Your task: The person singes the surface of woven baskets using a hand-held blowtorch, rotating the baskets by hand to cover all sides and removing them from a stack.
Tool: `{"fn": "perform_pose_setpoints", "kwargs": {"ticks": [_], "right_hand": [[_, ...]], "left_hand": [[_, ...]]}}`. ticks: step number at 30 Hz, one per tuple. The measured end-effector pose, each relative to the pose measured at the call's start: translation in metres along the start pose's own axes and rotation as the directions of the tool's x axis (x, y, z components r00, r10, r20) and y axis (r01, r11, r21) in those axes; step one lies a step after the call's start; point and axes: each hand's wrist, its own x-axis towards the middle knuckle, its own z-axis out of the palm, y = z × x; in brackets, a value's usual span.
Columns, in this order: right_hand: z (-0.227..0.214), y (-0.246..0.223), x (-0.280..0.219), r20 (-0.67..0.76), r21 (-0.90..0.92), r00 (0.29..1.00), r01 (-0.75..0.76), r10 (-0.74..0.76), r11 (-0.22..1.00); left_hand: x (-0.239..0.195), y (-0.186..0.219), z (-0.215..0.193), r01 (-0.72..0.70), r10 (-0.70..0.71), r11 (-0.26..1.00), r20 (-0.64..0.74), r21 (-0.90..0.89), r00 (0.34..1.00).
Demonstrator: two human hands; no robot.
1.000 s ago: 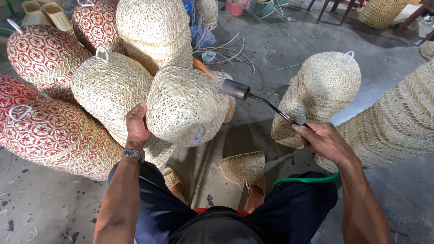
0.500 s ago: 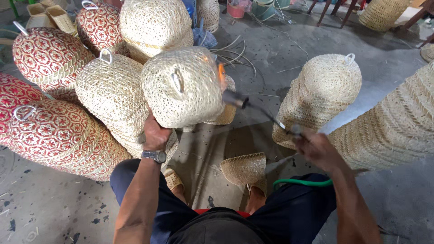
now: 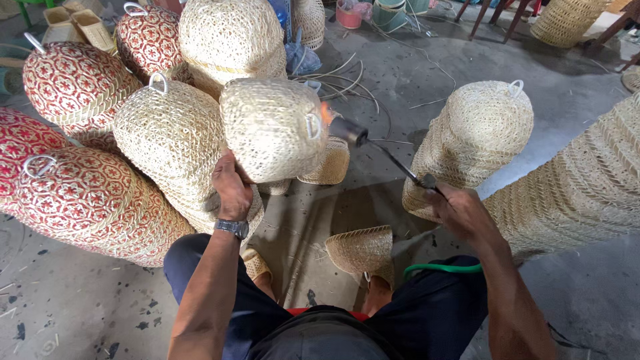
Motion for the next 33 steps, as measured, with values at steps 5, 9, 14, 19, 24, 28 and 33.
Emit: {"fn": "perform_pose_setpoints", "kwargs": {"ticks": [5,9,14,19,24,28,33], "right_hand": [[0.025,0.004,0.008,-0.004,0.019,0.906,0.423,-0.423,0.906],[0.048,0.035,0.013,0.006,-0.040,0.857,0.515,-0.515,0.856],[0.035,0.066,0.021,-0.129,-0.157,0.930,0.323,-0.343,0.933],[0.021,0.061,0.028,-0.247,0.290,0.966,0.002,0.072,0.957],[0.034,0.058,0.038,-0.193,0.433,0.969,-0.057,0.154,0.899],[0.046,0.063,0.046,-0.162,0.434,0.980,-0.035,0.116,0.900],[0.043,0.064,0.055,-0.147,0.456,0.975,-0.085,0.169,0.886]], "left_hand": [[-0.016,-0.003,0.029,0.059,-0.059,0.998,-0.004,-0.015,0.998],[-0.014,-0.010,0.043,0.085,-0.090,0.981,-0.018,-0.173,0.996],[-0.025,0.021,0.043,-0.407,0.297,0.873,0.369,0.270,0.881],[-0.028,0.064,0.099,-0.212,0.181,0.971,0.233,0.113,0.955],[0.010,0.116,0.093,-0.231,0.247,0.967,0.169,-0.109,0.954],[0.055,0.140,0.041,-0.186,0.177,0.927,-0.059,-0.326,0.982],[0.103,0.111,-0.035,-0.109,0.006,0.878,-0.217,-0.466,0.976]]}}
